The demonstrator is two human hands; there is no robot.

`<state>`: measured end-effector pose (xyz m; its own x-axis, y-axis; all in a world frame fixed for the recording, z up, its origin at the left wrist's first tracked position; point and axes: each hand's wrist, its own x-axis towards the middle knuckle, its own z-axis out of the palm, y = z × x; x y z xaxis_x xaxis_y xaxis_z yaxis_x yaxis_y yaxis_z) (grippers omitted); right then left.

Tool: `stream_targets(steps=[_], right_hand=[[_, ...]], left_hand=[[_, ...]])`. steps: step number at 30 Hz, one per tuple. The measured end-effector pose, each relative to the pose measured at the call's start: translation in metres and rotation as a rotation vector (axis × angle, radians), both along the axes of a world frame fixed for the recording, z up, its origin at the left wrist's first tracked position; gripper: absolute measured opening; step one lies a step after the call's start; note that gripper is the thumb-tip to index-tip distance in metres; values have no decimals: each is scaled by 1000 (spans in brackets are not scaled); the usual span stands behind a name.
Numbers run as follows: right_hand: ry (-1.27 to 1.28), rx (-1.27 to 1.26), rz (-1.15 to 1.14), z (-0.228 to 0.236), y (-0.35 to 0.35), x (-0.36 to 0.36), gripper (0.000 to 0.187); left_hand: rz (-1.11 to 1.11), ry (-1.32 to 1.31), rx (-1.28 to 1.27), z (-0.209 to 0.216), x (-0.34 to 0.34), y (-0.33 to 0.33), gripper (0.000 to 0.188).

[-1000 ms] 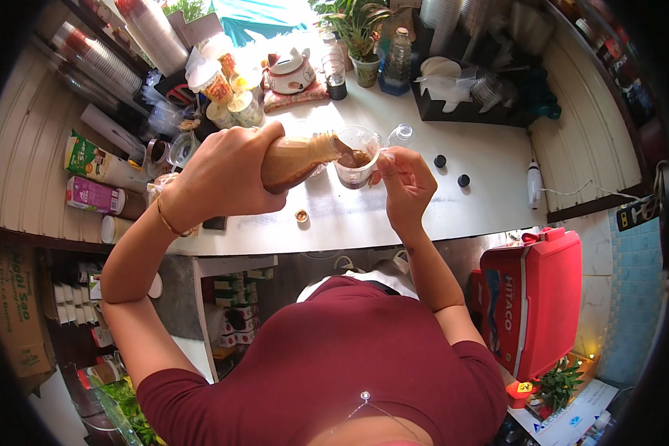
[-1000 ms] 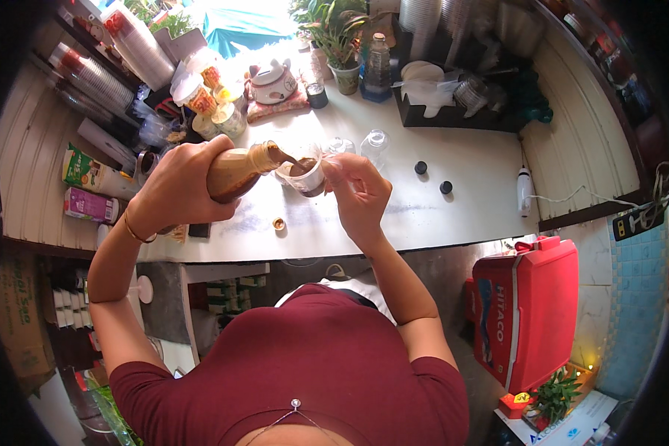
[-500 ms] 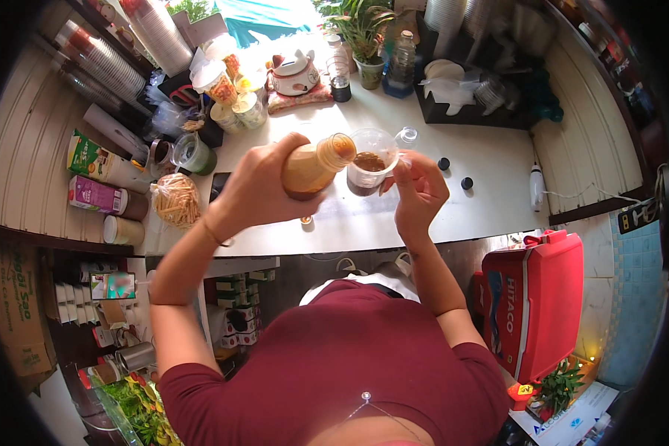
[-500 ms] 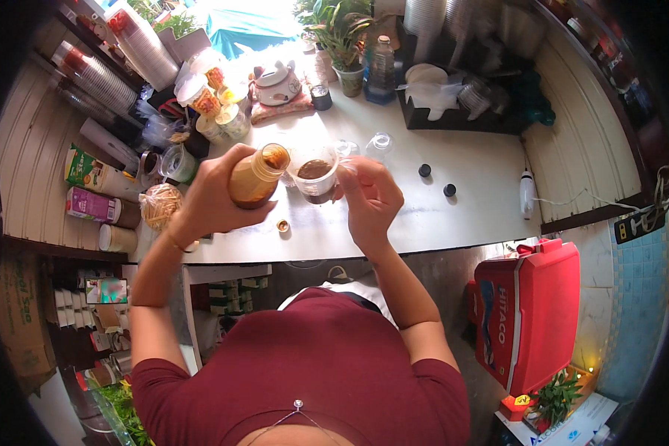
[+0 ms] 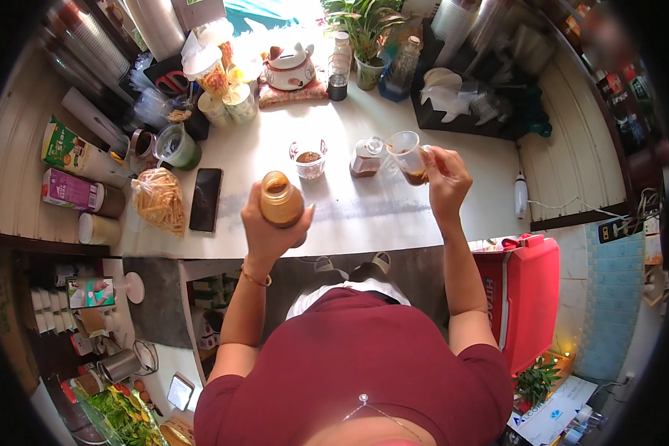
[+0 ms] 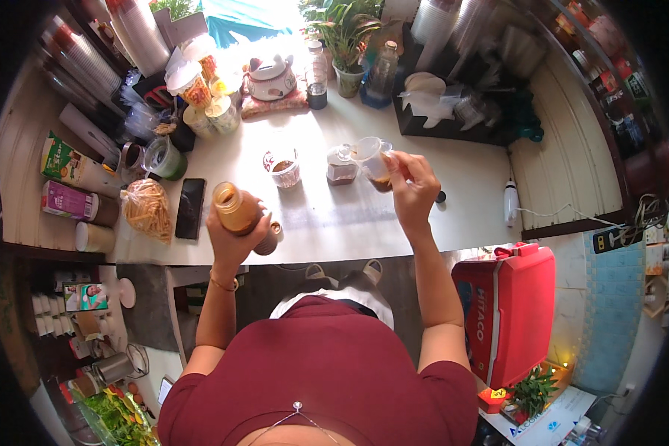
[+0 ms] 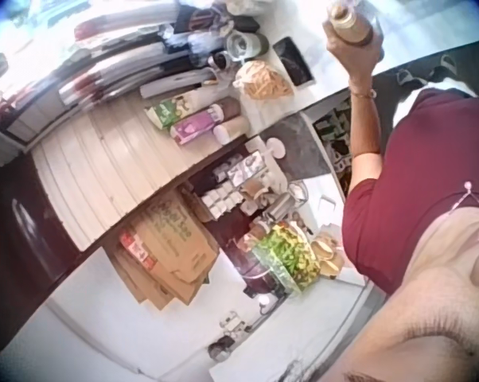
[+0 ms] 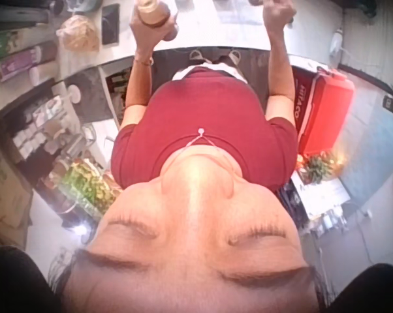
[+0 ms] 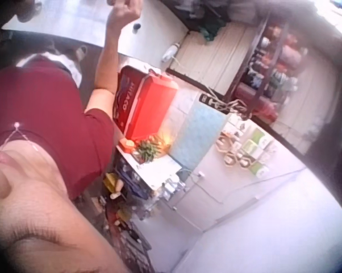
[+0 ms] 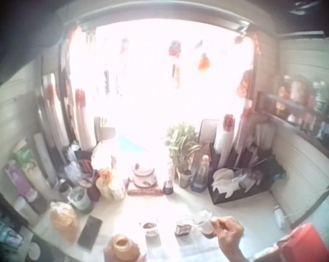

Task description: The person pours a dark liquid from a bottle into two plastic cups, then adds a light-colored liquid from a second bottle into each cup. They retrieve a third bottle from the refrigerator and pour its contents into the cups as well.

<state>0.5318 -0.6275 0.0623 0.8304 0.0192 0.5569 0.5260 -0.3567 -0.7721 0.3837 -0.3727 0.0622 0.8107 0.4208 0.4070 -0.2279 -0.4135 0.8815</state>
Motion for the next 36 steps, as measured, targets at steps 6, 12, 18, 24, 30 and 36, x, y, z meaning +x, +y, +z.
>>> stream_targets(steps=[6,12,18,24,30,36], right_hand=[[-58,-202,42,3,2,20,11],[-96,-277,93,10,7,31,10],[-47,-398,110,16,6,37,11],[-81,-415,145,25,7,39,10],[-76,-463,185,31,9,44,10],[-73,-491,234,37,14,48,9]], left_hand=[[84,52,-47,-6,-31,21,44],[151,66,-112,-13,-46,28,42],[170,65,-133,-16,-51,30,42],[181,70,-104,-19,-53,34,42],[168,73,-96,-19,-52,34,42],[164,73,-91,-17,-52,34,43]])
